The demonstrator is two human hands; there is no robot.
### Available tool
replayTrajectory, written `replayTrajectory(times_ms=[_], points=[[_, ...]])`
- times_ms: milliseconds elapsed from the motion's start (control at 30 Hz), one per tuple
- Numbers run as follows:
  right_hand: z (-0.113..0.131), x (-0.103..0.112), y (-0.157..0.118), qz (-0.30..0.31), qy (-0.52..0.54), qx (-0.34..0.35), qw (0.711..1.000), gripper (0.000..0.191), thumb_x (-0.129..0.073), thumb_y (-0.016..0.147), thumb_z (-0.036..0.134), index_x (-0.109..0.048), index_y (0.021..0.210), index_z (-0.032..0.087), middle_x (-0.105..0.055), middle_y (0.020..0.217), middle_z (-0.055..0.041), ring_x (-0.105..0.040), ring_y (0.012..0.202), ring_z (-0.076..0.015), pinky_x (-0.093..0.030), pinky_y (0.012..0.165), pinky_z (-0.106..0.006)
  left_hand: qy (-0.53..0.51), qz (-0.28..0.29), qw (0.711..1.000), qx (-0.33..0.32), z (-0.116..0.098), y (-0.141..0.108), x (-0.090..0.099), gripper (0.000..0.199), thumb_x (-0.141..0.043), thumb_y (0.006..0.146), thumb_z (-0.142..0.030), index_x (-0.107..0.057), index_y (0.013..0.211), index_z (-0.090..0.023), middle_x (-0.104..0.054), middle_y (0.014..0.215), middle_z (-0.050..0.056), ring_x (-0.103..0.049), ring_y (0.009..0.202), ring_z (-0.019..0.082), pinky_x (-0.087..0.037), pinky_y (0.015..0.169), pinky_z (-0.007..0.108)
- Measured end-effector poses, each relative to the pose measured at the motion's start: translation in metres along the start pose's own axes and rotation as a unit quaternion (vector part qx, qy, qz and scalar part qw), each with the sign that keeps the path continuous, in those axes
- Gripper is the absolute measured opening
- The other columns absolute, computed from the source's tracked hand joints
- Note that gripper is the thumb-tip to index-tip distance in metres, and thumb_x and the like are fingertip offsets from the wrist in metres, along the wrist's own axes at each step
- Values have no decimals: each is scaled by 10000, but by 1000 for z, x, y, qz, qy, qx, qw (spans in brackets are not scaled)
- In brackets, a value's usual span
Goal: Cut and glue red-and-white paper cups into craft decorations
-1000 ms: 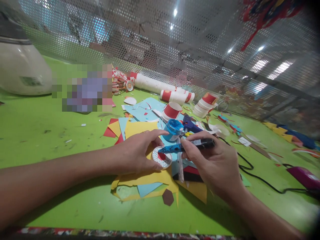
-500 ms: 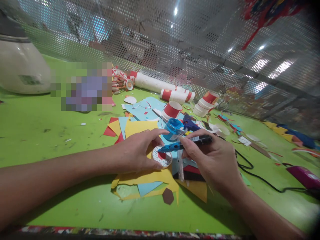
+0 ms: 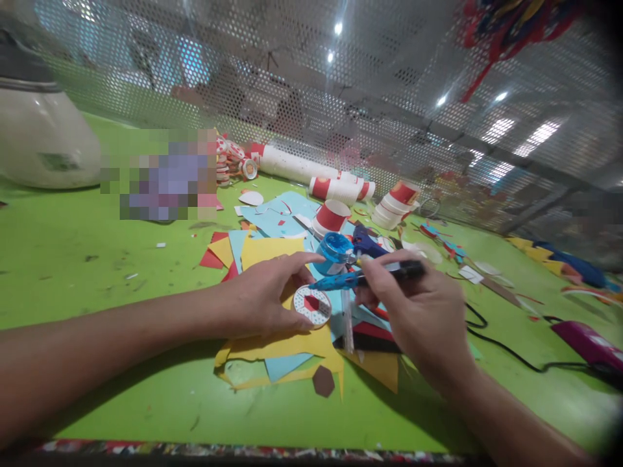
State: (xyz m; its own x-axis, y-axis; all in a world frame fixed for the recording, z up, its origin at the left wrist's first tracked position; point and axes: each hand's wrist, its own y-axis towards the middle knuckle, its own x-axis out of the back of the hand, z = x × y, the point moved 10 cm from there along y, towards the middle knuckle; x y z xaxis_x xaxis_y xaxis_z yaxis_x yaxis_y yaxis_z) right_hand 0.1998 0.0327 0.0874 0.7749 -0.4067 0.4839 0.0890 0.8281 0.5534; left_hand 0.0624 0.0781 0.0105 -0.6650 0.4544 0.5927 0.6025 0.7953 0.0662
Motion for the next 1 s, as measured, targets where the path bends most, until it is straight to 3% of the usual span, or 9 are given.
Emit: replayTrajectory(times_ms=[100, 300, 467, 1000], points=[[2, 12, 2, -33, -8, 2, 999, 202, -656, 825, 320, -593, 669, 208, -595, 457, 63, -548, 402, -92, -459, 424, -196, 5, 2, 1000, 3, 1, 0, 0, 781, -746, 656, -336, -410, 1354, -236, -624, 1047, 46, -556, 832, 183, -424, 727, 289], [0, -1, 2, 24, -53, 22, 998, 196, -644, 830, 313, -610, 677, 197, -592, 489, 49, -523, 407, -92, -441, 423, -205, 6, -1, 1000, -7, 2, -1, -1, 755, -734, 672, -362, -416, 1348, -252, -616, 1075, 51, -562, 843, 183, -431, 751, 299], [3, -4, 1, 25, -53, 44, 997, 160, -649, 823, 289, -624, 700, 191, -605, 503, 44, -505, 419, -85, -421, 414, -187, 10, -4, 1000, -16, 0, 0, 0, 756, -726, 678, -342, -411, 1356, -236, -619, 1058, 55, -562, 863, 191, -428, 751, 301], [-6, -9, 1, 42, -37, 11, 998, 210, -656, 822, 338, -623, 697, 173, -603, 492, 40, -481, 420, -75, -410, 415, -176, 10, 3, 1000, 6, 1, 0, -1, 777, -745, 659, -324, -412, 1358, -245, -619, 1055, 51, -559, 830, 183, -428, 749, 303]])
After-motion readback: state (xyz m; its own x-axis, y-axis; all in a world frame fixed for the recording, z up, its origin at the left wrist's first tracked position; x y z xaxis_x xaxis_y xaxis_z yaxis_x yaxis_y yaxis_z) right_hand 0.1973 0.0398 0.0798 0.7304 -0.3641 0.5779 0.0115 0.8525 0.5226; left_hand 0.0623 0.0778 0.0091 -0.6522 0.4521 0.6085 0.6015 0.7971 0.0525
